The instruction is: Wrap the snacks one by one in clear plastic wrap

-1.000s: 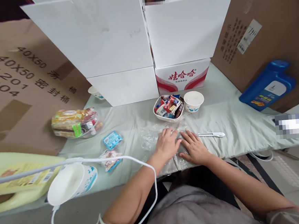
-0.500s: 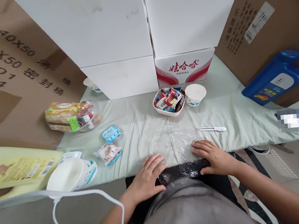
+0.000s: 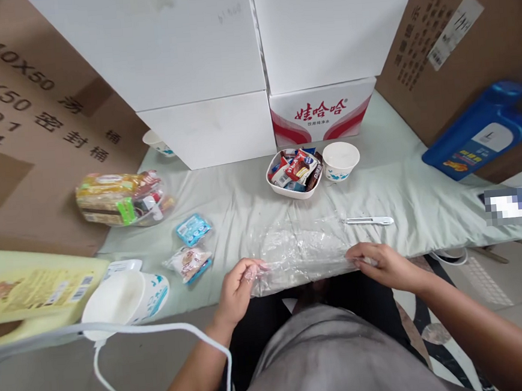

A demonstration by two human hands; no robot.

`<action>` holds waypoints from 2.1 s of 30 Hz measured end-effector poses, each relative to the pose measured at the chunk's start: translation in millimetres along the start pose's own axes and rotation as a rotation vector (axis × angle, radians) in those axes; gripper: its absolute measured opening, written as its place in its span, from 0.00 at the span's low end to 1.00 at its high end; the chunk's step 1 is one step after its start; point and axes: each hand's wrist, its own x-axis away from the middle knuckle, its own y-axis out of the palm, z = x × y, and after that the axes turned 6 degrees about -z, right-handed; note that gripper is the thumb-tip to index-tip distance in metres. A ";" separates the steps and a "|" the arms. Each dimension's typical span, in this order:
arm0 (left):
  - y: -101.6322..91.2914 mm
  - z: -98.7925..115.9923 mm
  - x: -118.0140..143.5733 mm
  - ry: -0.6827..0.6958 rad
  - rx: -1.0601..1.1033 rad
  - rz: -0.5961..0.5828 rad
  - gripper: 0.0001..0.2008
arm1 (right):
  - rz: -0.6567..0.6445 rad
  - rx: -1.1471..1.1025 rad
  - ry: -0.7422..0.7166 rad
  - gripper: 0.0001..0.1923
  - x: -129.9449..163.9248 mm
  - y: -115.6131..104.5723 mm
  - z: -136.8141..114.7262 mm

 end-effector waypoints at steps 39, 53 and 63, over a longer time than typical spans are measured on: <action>9.0 -22.5 -42.8 -0.336 -0.065 0.351 0.10 | 0.296 -0.230 0.323 0.12 -49.8 35.9 33.7; 13.9 -32.7 -41.1 -0.117 -0.722 0.425 0.05 | 0.340 -0.243 0.417 0.21 -46.8 29.2 24.4; 17.4 -36.1 -37.9 0.010 -0.413 0.429 0.06 | 0.495 -0.208 0.409 0.13 -49.3 28.4 30.2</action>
